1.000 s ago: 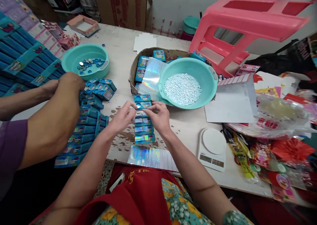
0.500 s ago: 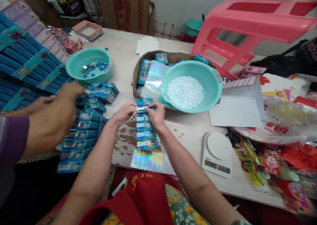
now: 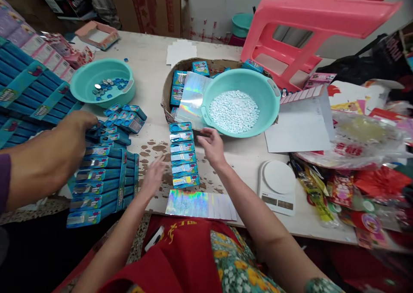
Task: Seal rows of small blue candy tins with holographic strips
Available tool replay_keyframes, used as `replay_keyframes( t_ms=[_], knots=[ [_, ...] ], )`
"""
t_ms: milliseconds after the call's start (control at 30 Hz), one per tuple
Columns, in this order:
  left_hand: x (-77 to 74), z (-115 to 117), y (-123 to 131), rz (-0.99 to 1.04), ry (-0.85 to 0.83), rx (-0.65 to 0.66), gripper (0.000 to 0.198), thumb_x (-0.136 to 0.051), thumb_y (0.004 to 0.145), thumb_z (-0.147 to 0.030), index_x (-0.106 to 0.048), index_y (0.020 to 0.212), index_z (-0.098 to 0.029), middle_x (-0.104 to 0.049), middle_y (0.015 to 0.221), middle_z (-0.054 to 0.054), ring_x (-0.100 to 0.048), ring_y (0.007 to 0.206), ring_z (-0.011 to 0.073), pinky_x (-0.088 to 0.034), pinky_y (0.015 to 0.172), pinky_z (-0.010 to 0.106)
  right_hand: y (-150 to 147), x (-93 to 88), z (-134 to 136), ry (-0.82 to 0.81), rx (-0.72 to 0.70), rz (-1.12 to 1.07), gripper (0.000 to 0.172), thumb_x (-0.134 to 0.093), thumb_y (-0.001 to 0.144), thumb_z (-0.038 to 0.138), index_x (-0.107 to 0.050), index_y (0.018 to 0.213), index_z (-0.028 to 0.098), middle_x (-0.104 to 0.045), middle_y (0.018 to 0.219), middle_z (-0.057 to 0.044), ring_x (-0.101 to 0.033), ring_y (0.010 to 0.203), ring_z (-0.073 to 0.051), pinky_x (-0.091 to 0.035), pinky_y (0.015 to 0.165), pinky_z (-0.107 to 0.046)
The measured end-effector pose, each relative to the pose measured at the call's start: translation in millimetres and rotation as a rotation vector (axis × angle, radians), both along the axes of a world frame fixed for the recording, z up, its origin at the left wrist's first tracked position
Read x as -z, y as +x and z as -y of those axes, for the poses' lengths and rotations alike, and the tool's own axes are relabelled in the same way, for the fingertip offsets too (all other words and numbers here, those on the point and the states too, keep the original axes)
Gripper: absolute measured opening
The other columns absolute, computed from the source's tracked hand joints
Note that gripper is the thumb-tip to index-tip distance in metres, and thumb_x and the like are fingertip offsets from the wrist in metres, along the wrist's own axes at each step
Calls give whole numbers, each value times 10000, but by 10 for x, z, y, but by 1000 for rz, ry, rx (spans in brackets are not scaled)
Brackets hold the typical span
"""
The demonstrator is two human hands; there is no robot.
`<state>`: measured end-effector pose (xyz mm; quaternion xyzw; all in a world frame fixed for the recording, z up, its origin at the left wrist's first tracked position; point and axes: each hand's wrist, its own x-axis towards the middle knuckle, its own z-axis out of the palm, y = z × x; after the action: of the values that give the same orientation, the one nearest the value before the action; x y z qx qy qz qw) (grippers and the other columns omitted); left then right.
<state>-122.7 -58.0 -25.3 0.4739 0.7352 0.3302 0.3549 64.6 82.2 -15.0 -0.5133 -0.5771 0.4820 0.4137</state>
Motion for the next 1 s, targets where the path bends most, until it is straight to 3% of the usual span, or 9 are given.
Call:
replay_keyframes(
  t_ms=[67,100,167,267,400,533,700,867,1000],
  knots=[
    [-46,319,3,-100,-70,-34,506,-317,892,-529,-637,1033,-164,-642,1088,78,-558,1050,229,-414,944,361,382,84,340,-10,78,26,286,-523,836,368,-498,1076,214,-596,1082,-65,-580,931,-171,-475,783,-310],
    [-71,444,55,-117,-91,31,446,-355,893,-495,-659,938,-172,-668,987,57,-588,959,208,-445,887,326,561,135,551,-28,69,117,254,-502,856,385,-527,1042,214,-602,1043,-67,-571,940,-182,-478,782,-321],
    [-78,578,259,-103,-62,289,361,-388,904,-419,-668,884,-192,-677,942,40,-598,914,180,-454,855,285,843,258,985,-14,-96,311,267,-540,843,410,-561,1027,217,-600,1038,-78,-549,969,-214,-477,800,-359],
    [115,483,664,-196,-18,632,326,-395,909,-355,-610,1101,-203,-628,1134,78,-558,1047,206,-420,931,326,1033,485,1465,94,-319,587,461,-671,748,438,-551,1134,215,-559,1164,-108,-472,1090,-278,-422,904,-453],
    [559,189,945,-493,-239,768,309,-357,916,-282,-603,1058,-161,-646,1009,109,-588,924,237,-445,815,338,996,760,1630,191,-406,770,450,-633,799,367,-527,1205,203,-569,1157,-118,-475,1078,-272,-426,897,-452],
    [723,104,913,-532,-228,912,321,-314,901,-144,-595,1053,-166,-603,1124,88,-546,995,214,-419,813,295,894,883,1625,331,-474,819,427,-555,853,274,-490,1272,223,-523,1282,-95,-425,1186,-271,-379,968,-460],
    [717,136,911,-365,-336,766,287,-327,908,-225,-610,931,-187,-641,973,57,-570,870,187,-405,713,254,902,866,1727,367,-561,822,499,-529,836,170,-435,1325,207,-477,1357,-96,-369,1279,-284,-333,1022,-507],
    [776,140,929,-232,-301,616,238,-392,871,-259,-621,861,-196,-646,921,66,-558,860,206,-391,699,263,968,760,1696,356,-546,759,271,-552,834,196,-590,1101,224,-480,1351,-100,-360,1292,-294,-355,995,-532],
    [777,140,949,-261,-315,565,246,-383,873,-272,-619,856,-202,-641,875,60,-558,833,208,-388,705,275,946,630,1604,313,-535,783,124,-504,876,218,-627,888,227,-654,1013,-84,-545,1053,-267,-438,873,-449]
  ],
)
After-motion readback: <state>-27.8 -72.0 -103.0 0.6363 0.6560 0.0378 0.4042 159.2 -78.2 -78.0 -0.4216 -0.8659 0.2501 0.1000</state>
